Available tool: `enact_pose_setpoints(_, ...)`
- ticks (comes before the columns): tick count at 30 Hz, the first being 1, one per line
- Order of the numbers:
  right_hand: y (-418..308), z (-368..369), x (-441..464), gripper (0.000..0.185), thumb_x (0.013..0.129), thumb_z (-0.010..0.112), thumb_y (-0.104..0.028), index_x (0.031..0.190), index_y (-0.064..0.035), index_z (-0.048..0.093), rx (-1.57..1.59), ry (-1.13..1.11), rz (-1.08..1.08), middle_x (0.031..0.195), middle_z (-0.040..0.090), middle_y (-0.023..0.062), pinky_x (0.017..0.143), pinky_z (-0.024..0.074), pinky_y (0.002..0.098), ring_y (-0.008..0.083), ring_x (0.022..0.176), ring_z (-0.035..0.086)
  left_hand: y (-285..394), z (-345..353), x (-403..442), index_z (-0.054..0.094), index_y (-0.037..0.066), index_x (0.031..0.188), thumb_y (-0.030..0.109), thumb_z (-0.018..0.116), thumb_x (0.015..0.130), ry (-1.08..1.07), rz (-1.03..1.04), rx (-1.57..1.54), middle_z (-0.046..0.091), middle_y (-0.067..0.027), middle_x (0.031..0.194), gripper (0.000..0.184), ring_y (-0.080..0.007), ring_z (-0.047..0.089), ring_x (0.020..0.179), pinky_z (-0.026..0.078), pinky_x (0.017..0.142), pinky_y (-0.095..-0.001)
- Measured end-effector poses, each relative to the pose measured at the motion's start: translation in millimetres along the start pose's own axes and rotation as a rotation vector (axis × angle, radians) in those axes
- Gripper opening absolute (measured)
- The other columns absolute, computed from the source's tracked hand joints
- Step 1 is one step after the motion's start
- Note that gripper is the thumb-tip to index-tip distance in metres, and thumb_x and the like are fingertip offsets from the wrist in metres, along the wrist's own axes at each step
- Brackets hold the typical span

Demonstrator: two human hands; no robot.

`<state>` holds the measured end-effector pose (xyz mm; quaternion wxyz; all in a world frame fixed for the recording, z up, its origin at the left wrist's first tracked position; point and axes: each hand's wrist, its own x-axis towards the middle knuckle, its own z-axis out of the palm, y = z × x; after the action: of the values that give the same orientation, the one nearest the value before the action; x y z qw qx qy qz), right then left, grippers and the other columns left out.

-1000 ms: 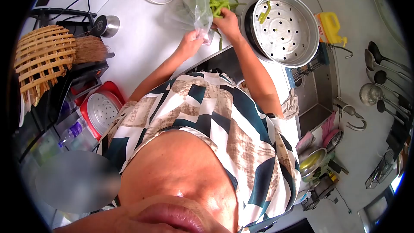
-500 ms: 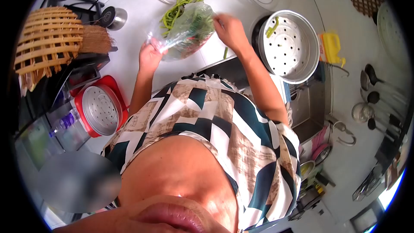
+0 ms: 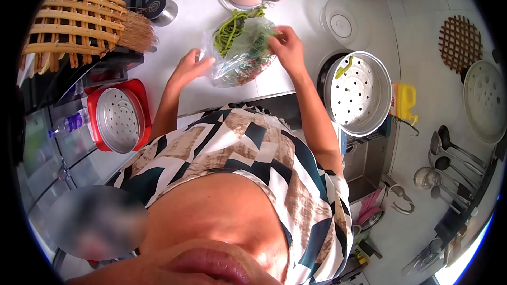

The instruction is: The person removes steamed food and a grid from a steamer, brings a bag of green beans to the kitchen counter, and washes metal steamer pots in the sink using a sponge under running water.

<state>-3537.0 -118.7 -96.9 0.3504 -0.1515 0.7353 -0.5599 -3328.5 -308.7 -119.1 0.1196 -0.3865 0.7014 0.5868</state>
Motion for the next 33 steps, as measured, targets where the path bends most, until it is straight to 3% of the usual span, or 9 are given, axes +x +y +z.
enact_pose_setpoints(4,-17,29,56,0.021,0.084,0.057,-0.016,0.1,-0.0015,0.059,-0.35,-0.309,0.046,0.08,0.062,0.0076,0.058,0.0475,0.0239,0.0113,0.065,0.058,20,1,8,0.048,-0.008,0.113,0.044,0.068,0.069,0.212,0.084,0.134,0.062,-0.0195,0.087,0.071,-0.0283,0.062,0.081,0.047,0.071,-0.0343)
enact_pose_setpoints(6,-3,38,89,0.032,0.081,0.06,-0.025,0.101,-0.0006,0.059,-0.544,-0.158,-0.159,0.088,0.064,0.0128,0.064,0.0485,0.0302,0.0207,0.071,0.062,14,4,19,0.05,-0.006,0.112,0.043,0.068,0.069,0.221,0.102,0.176,0.062,-0.019,0.087,0.068,-0.0285,0.062,0.08,0.047,0.071,-0.0352)
enact_pose_setpoints(7,0,44,97,0.037,0.079,0.061,-0.03,0.101,-0.0001,0.058,-0.637,-0.081,-0.264,0.093,0.064,0.0154,0.067,0.049,0.0333,0.0254,0.074,0.063,10,11,22,0.054,-0.002,0.107,0.037,0.065,0.074,0.303,0.16,0.166,0.063,-0.0174,0.083,0.052,-0.0291,0.062,0.077,0.047,0.069,-0.037)
enact_pose_setpoints(11,28,51,109,0.059,0.068,0.067,-0.048,0.1,0.0003,0.058,-1.071,-0.212,-0.009,0.094,0.063,0.0204,0.079,0.047,0.0406,0.0339,0.092,0.06,11,22,17,0.057,0.003,0.1,0.021,0.057,0.083,0.332,0.258,0.045,0.062,-0.0138,0.071,0.025,-0.026,0.062,0.065,0.047,0.062,-0.0353)
enact_pose_setpoints(17,72,-3,50,0.05,0.071,0.071,-0.031,0.102,0.0056,0.058,-0.73,-0.086,0.002,0.091,0.064,0.0179,0.073,0.0485,0.0346,0.0263,0.083,0.063,-11,17,10,0.06,0.003,0.098,0.019,0.055,0.086,0.36,0.162,-0.387,0.057,-0.0012,0.067,0.02,-0.0074,0.051,0.057,0.041,0.052,-0.0228)
enact_pose_setpoints(20,84,-25,17,0.038,0.075,0.068,-0.018,0.103,0.0059,0.058,-0.088,-0.09,0.236,0.086,0.064,0.012,0.067,0.0477,0.0279,0.0175,0.074,0.061,-7,23,15,0.06,0.003,0.098,0.018,0.054,0.088,0.292,0.179,-0.529,0.055,0.0018,0.07,0.018,-0.0042,0.049,0.061,0.039,0.054,-0.019)
enact_pose_setpoints(21,71,-28,7,0.02,0.082,0.06,-0.01,0.097,0.0024,0.06,0.147,-0.045,0.326,0.078,0.06,0.0051,0.06,0.0441,0.0237,0.0119,0.065,0.055,0,27,20,0.06,0.003,0.098,0.017,0.054,0.089,0.274,0.22,-0.584,0.055,0.0019,0.07,0.018,-0.0042,0.049,0.062,0.039,0.055,-0.0189)
enact_pose_setpoints(24,56,-46,1,0.007,0.084,0.056,-0.006,0.09,-0.0017,0.057,0.69,0.141,0.228,0.073,0.054,0.0006,0.057,0.0393,0.0223,0.0094,0.06,0.047,33,35,30,0.06,0.003,0.097,0.015,0.054,0.089,0.199,0.357,-0.757,0.054,0.002,0.072,0.016,-0.0047,0.049,0.064,0.039,0.057,-0.0189)
enact_pose_setpoints(33,-23,-39,-90,0.004,0.086,0.054,-0.006,0.09,-0.0058,0.055,0.56,0.208,-0.196,0.077,0.054,-0.0007,0.062,0.0396,0.0219,0.0087,0.067,0.049,41,12,9,0.057,0.003,0.092,0.013,0.056,0.087,0.26,0.527,-1.139,0.051,-0.0001,0.069,0.011,-0.0087,0.049,0.062,0.045,0.058,-0.0246)
